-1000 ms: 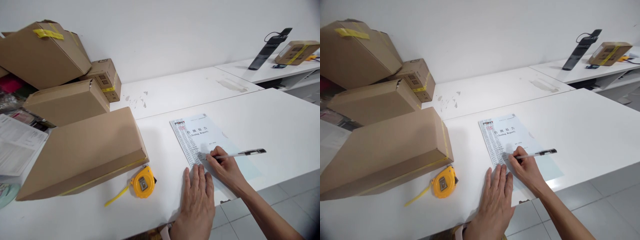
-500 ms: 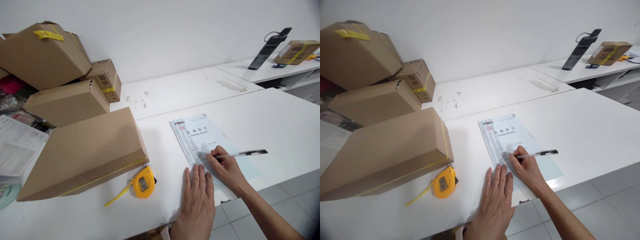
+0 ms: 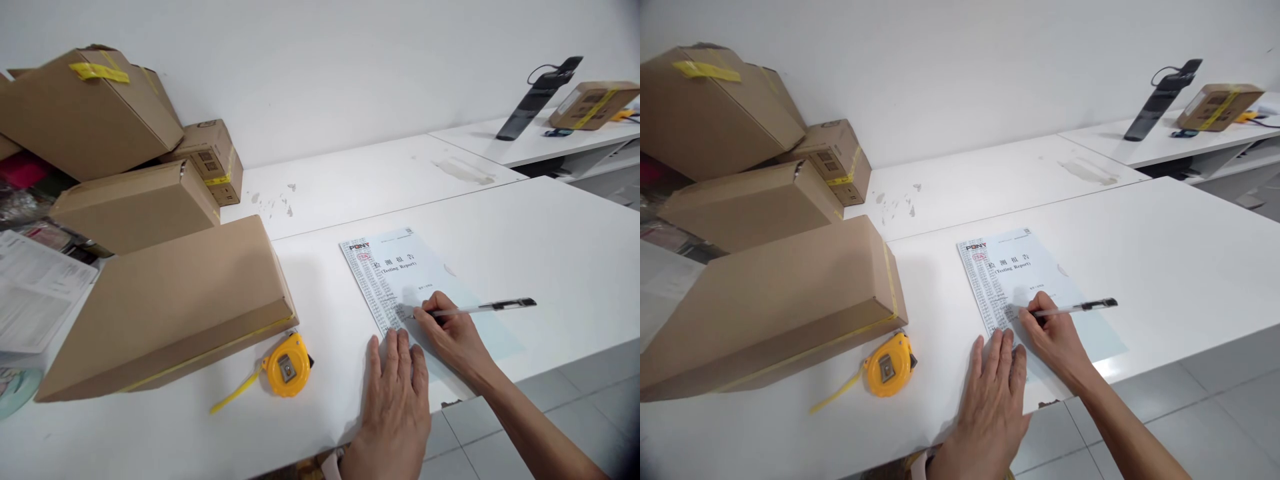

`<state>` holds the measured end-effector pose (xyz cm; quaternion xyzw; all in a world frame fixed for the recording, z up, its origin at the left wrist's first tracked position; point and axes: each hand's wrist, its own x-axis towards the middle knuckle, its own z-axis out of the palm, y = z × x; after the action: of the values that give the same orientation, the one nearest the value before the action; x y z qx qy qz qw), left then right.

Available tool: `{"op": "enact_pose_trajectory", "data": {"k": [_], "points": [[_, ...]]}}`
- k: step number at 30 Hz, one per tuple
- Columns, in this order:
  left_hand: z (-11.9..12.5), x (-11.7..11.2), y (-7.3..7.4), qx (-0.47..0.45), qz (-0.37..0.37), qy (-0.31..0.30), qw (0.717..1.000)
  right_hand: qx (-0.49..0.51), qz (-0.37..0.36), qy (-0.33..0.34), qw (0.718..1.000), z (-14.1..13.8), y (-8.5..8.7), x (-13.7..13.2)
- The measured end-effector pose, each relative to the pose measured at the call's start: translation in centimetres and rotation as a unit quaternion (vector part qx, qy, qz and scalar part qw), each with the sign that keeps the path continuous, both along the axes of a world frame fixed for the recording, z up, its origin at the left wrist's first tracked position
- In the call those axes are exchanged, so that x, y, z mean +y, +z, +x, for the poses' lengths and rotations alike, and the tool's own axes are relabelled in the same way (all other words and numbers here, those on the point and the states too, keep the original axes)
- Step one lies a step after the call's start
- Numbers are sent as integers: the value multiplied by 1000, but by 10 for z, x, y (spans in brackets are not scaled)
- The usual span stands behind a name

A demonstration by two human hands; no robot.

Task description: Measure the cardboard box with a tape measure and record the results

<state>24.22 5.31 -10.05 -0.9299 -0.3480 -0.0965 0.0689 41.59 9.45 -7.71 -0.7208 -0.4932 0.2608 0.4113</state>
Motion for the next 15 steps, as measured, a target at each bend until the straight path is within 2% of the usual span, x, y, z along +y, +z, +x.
{"op": "enact_pose_trajectory", "data": {"k": [15], "points": [[-1, -1, 2, -6, 17, -4, 1000, 3, -6, 8, 1000, 1, -2, 0]]}}
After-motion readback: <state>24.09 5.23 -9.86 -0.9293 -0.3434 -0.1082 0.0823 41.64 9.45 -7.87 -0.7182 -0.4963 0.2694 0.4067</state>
